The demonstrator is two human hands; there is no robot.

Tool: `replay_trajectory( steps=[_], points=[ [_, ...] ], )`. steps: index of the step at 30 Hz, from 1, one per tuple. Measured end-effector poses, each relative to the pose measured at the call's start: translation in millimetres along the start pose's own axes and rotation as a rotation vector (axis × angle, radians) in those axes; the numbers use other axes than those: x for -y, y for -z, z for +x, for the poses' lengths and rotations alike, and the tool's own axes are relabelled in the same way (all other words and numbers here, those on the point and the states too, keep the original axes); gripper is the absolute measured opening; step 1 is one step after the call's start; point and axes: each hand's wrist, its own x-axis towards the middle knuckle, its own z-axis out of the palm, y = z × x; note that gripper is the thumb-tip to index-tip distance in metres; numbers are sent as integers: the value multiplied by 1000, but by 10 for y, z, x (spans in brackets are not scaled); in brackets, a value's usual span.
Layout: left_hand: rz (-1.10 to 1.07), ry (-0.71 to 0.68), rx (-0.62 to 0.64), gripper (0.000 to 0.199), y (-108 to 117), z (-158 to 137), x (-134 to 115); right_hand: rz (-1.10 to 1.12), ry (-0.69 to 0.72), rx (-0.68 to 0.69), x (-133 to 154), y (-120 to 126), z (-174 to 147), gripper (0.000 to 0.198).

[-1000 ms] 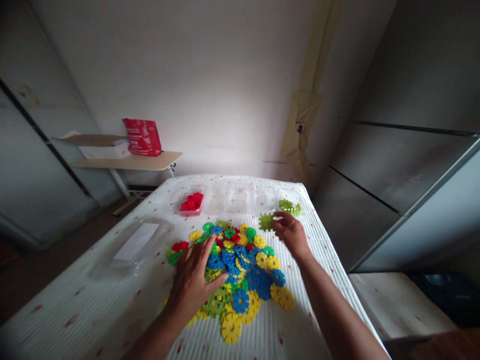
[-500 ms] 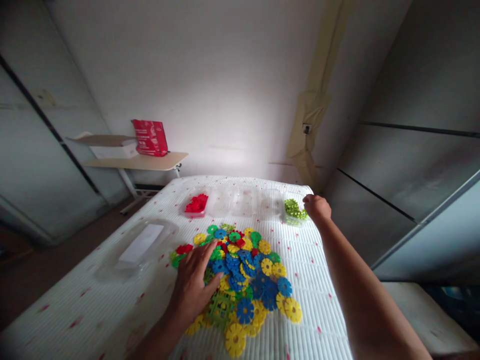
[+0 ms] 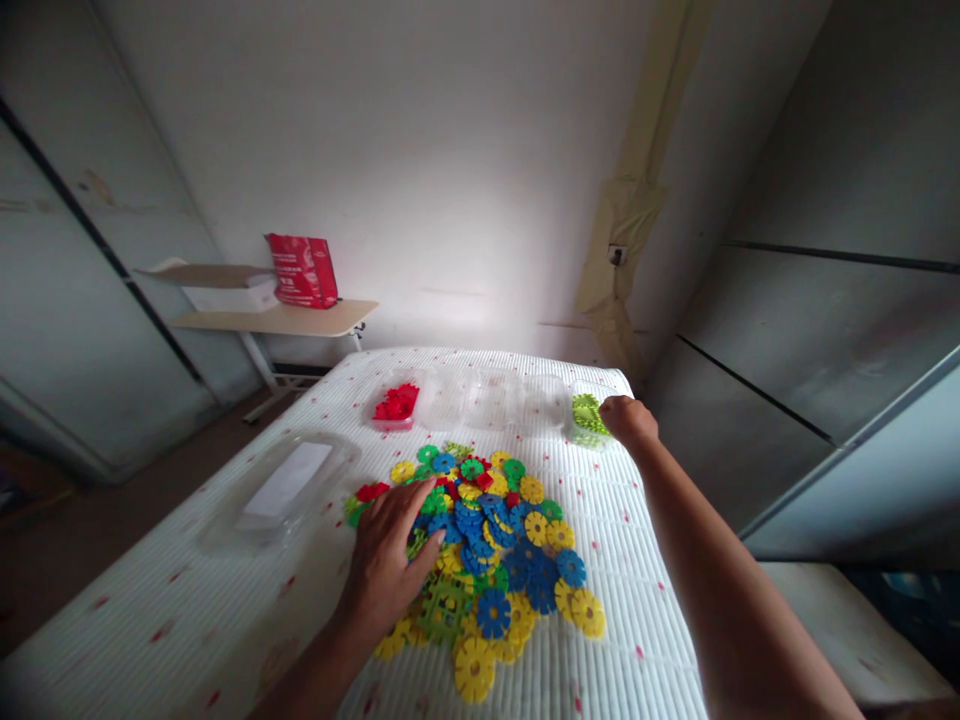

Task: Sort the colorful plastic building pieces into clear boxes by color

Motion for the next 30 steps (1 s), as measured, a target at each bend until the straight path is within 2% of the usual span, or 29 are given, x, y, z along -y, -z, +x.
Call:
replay_trajectory(
  steps=[4,7,9,11,14,17,19,22,25,30],
  points=[
    [-15,28,-51,44,72,26,50,-10,22,-83,90,217,-185,23],
    [-6,73,-84,33,143,49,156,114,128,-141,191,295,-470,23],
    [-6,100,-107,26,184,60,247,228,185,-115,265,276,-733,22],
    [-25,127,-127,22,212,63,331,353,241,-37,347,215,-1031,20],
    [-64,150,-134,22,236,52,413,505,400,146,502,110,-1475,21],
    [-91,164,-123,23,249,31,448,546,504,315,708,53,-1845,23],
    [-102,179,-120,23,253,21,460,536,601,369,865,32,-2026,25],
    [-114,193,-115,22,242,22,457,421,737,274,1099,-24,-2177,28],
    [-130,182,-93,21,212,29,415,234,829,142,1280,-119,-2187,26],
    [-163,112,52,17,154,8,321,111,831,47,1321,-234,-2067,21]
  ],
)
